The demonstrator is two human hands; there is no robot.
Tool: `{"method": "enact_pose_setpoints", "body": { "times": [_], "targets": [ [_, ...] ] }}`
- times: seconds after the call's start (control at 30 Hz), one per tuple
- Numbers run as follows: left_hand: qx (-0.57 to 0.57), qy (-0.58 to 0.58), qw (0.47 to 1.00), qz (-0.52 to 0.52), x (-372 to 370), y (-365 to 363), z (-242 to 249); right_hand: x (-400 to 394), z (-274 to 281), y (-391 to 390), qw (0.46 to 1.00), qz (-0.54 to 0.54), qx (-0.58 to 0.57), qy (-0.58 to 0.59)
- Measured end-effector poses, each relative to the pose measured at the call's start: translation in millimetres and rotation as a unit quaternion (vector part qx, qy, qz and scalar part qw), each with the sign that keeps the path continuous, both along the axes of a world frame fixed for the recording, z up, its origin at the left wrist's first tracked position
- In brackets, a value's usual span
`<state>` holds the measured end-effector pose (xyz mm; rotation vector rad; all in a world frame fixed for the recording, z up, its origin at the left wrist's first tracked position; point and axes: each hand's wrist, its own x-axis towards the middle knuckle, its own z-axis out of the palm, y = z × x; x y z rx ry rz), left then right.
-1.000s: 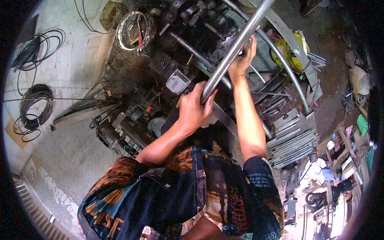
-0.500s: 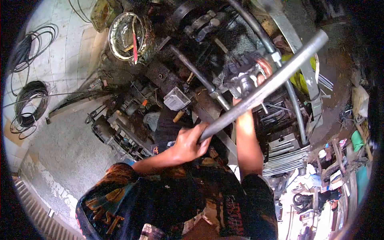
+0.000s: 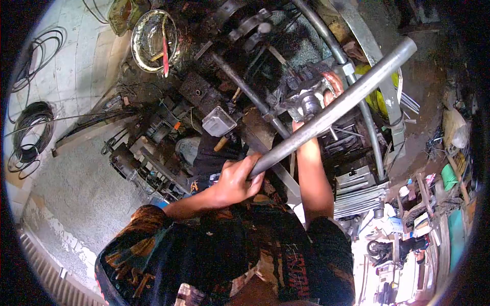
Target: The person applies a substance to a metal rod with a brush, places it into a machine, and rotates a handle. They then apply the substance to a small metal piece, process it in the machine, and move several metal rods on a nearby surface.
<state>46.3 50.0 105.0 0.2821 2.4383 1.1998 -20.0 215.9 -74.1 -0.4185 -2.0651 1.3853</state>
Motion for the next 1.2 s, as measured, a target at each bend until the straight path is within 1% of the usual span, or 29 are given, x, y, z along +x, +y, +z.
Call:
{"method": "enact_pose_setpoints", "body": {
  "times": [0.07, 0.1, 0.17, 0.2, 0.27, 0.3, 0.37, 0.4, 0.47, 0.5, 0.53, 0.6, 0.63, 0.67, 0.73, 0.77, 0.8, 0.87, 0.9, 0.93, 1.0, 1.1, 1.17, 1.2],
  "targets": [
    [-0.002, 0.007, 1.000, 0.008, -1, 2, -1, -27, 22, 5, 0.991, 0.052, -0.029, 0.123],
    [0.004, 0.010, 1.000, 0.019, -3, 3, -1, -25, 17, 4, 0.990, 0.054, -0.030, 0.126],
    [0.009, 0.011, 0.999, 0.030, -3, 4, 0, -14, 5, 1, 0.979, 0.023, -0.195, 0.051],
    [0.001, 0.014, 1.000, 0.025, -4, 3, 0, -18, 13, 1, 0.979, 0.024, -0.195, 0.052],
    [-0.009, 0.016, 1.000, 0.021, -6, 3, 1, -28, 35, 0, 0.986, 0.040, -0.136, 0.085],
    [-0.007, 0.011, 1.000, 0.020, -9, 3, 0, -28, 32, 1, 0.986, 0.040, -0.136, 0.085],
    [-0.008, 0.009, 1.000, 0.020, -8, 3, 0, -27, 26, 2, 0.987, 0.049, -0.074, 0.131],
    [-0.009, 0.010, 1.000, 0.020, -6, 1, -2, -29, 27, 2, 0.987, 0.050, -0.074, 0.135],
    [-0.011, 0.013, 1.000, 0.021, -6, 1, -3, -30, 28, 3, 0.989, 0.053, -0.001, 0.141],
    [-0.017, 0.029, 0.999, 0.022, -9, 3, -3, -27, 23, 7, 0.990, 0.062, -0.004, 0.124],
    [-0.023, 0.046, 0.998, 0.023, -12, 6, -4, -27, 16, 5, 0.992, 0.044, -0.017, 0.118],
    [-0.017, 0.063, 0.996, 0.060, -10, 10, -13, -30, -3, 7, 0.988, 0.036, 0.043, 0.142],
    [-0.012, 0.049, 0.996, 0.075, -11, 13, -16, -33, -22, 4, 0.987, -0.003, 0.037, 0.158],
    [-0.006, 0.037, 0.995, 0.089, -12, 14, -18, -35, -26, 12, 0.990, 0.068, 0.042, 0.117],
    [-0.029, 0.050, 0.993, 0.099, -16, 17, -26, -51, -37, 15, 0.985, 0.045, 0.083, 0.147],
    [-0.033, 0.062, 0.993, 0.096, -19, 18, -25, -53, -47, 14, 0.991, 0.072, -0.098, 0.050],
    [-0.025, 0.095, 0.990, 0.100, -20, 19, -29, -57, -55, 11, 0.966, 0.061, -0.248, 0.039],
    [-0.040, 0.107, 0.985, 0.127, -24, 23, -34, -65, -51, 15, 0.969, 0.021, -0.244, -0.040],
    [-0.047, 0.103, 0.986, 0.124, -26, 23, -38, -63, -23, 19, 0.981, 0.025, -0.168, -0.094],
    [-0.036, 0.099, 0.987, 0.125, -29, 23, -37, -58, 0, 22, 0.983, 0.040, -0.138, -0.118],
    [-0.043, 0.089, 0.984, 0.150, -31, 27, -34, -59, 19, 25, 0.971, 0.049, -0.155, -0.174],
    [-0.042, 0.108, 0.981, 0.153, -34, 26, -44, -59, 22, 30, 0.976, 0.075, -0.152, -0.135],
    [-0.048, 0.119, 0.980, 0.154, -35, 26, -48, -66, -10, 34, 0.978, 0.074, -0.142, -0.137],
    [-0.058, 0.128, 0.978, 0.152, -36, 26, -48, -68, -8, 33, 0.978, 0.072, -0.135, -0.140]
  ]
}}
